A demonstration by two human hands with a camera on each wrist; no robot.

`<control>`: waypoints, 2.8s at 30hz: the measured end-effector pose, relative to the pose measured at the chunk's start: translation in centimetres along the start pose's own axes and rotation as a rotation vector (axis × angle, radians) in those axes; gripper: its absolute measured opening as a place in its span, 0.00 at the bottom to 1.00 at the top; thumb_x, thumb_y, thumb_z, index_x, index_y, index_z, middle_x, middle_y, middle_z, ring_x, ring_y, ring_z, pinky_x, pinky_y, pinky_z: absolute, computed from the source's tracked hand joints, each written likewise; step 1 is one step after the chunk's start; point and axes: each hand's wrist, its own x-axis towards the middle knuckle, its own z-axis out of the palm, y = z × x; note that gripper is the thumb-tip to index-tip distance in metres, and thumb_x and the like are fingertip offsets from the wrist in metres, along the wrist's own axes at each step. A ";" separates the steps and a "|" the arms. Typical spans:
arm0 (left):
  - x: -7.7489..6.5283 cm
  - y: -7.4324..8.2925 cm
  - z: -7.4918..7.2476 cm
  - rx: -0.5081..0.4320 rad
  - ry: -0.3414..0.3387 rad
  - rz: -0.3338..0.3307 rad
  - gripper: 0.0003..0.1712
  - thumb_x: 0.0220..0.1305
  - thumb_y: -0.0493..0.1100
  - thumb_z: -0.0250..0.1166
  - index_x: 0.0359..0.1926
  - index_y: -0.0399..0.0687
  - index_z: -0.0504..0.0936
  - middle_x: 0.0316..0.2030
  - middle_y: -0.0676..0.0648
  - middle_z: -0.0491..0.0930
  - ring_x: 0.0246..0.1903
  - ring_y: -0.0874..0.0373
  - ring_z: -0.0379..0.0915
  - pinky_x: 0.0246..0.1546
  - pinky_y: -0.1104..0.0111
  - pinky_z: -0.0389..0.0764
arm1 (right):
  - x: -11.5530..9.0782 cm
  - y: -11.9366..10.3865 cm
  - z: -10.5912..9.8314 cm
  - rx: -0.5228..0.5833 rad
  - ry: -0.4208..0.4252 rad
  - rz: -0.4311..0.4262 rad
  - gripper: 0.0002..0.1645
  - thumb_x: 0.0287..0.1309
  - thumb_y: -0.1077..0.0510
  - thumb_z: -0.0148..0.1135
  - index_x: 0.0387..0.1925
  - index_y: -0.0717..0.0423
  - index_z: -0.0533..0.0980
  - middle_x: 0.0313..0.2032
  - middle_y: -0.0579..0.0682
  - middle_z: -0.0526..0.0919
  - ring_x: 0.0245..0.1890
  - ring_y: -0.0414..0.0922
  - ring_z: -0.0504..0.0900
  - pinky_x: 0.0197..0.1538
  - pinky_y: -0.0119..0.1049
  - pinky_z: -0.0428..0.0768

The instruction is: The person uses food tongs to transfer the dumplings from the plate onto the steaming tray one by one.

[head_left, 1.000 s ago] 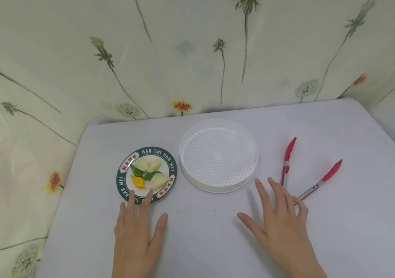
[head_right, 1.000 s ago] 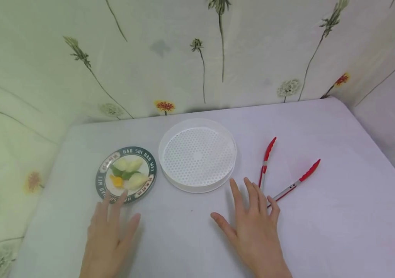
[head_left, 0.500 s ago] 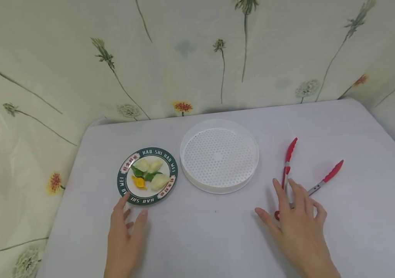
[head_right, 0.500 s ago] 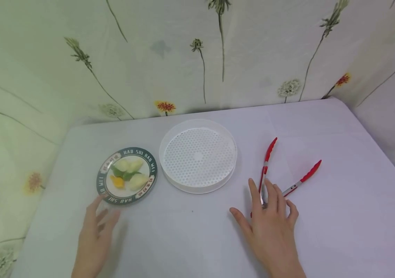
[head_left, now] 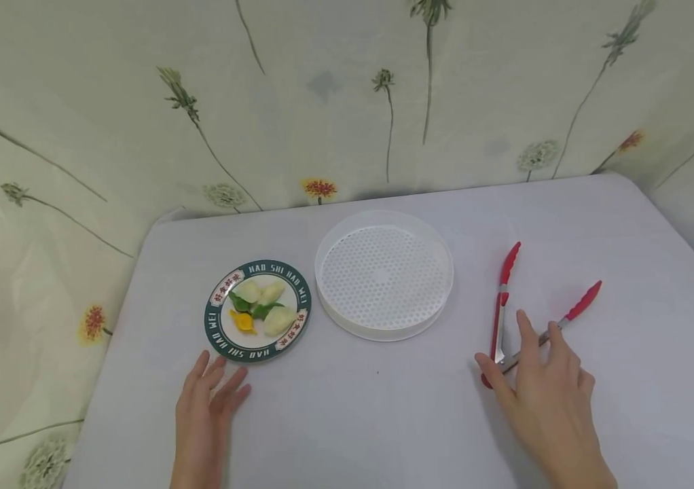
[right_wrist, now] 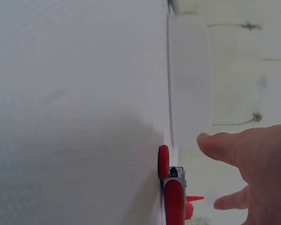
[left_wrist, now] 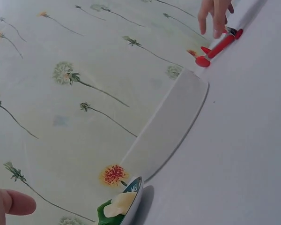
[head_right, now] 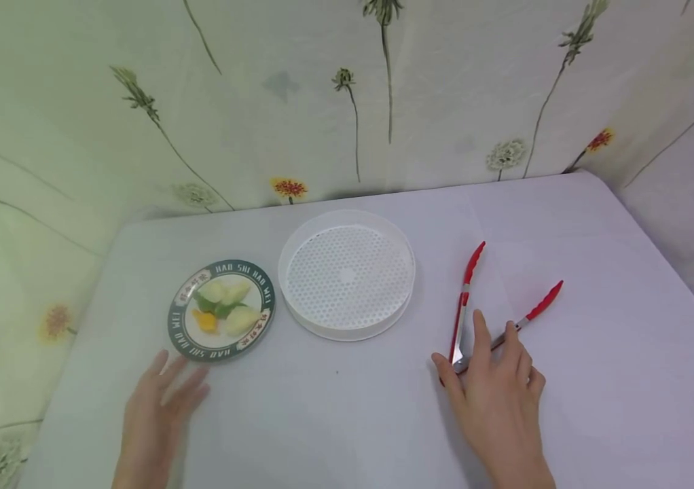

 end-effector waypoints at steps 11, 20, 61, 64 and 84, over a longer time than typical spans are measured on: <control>0.5 -0.5 0.0 -0.257 -0.066 -0.047 0.42 0.86 0.53 0.37 0.88 0.54 0.27 0.87 0.41 0.42 0.81 0.46 0.58 0.71 0.74 0.79 | 0.4 0.4 0.3 -0.067 -0.040 -0.001 0.53 0.67 0.36 0.69 0.79 0.62 0.61 0.69 0.87 0.62 0.58 0.88 0.70 0.44 0.81 0.71; 0.6 -0.5 0.2 -0.210 -0.061 -0.037 0.41 0.86 0.51 0.35 0.88 0.56 0.28 0.87 0.41 0.46 0.78 0.51 0.64 0.69 0.75 0.80 | 0.7 1.0 0.7 -0.005 -0.013 -0.077 0.49 0.58 0.56 0.78 0.74 0.70 0.64 0.66 0.93 0.57 0.52 0.89 0.67 0.45 0.80 0.71; 0.6 -0.8 0.1 -0.201 -0.041 -0.032 0.40 0.87 0.50 0.38 0.89 0.58 0.32 0.87 0.41 0.46 0.64 0.62 0.79 0.70 0.72 0.82 | 1.1 2.7 -0.8 -0.030 -0.155 -0.030 0.54 0.59 0.55 0.77 0.78 0.69 0.58 0.67 0.86 0.64 0.55 0.85 0.70 0.40 0.74 0.74; 0.6 -0.8 0.1 -0.196 -0.039 -0.033 0.40 0.87 0.50 0.38 0.89 0.58 0.31 0.87 0.41 0.46 0.64 0.62 0.79 0.70 0.71 0.82 | 1.2 2.9 -1.0 -0.030 -0.180 -0.042 0.55 0.58 0.57 0.76 0.79 0.67 0.57 0.68 0.86 0.64 0.56 0.85 0.70 0.40 0.73 0.75; 0.7 -0.7 0.2 -0.209 -0.040 -0.024 0.40 0.87 0.51 0.39 0.89 0.56 0.32 0.87 0.41 0.47 0.63 0.63 0.80 0.69 0.72 0.83 | 1.7 3.6 -1.2 -0.105 -0.142 -0.005 0.61 0.59 0.40 0.78 0.72 0.80 0.60 0.59 0.82 0.71 0.51 0.80 0.70 0.41 0.71 0.73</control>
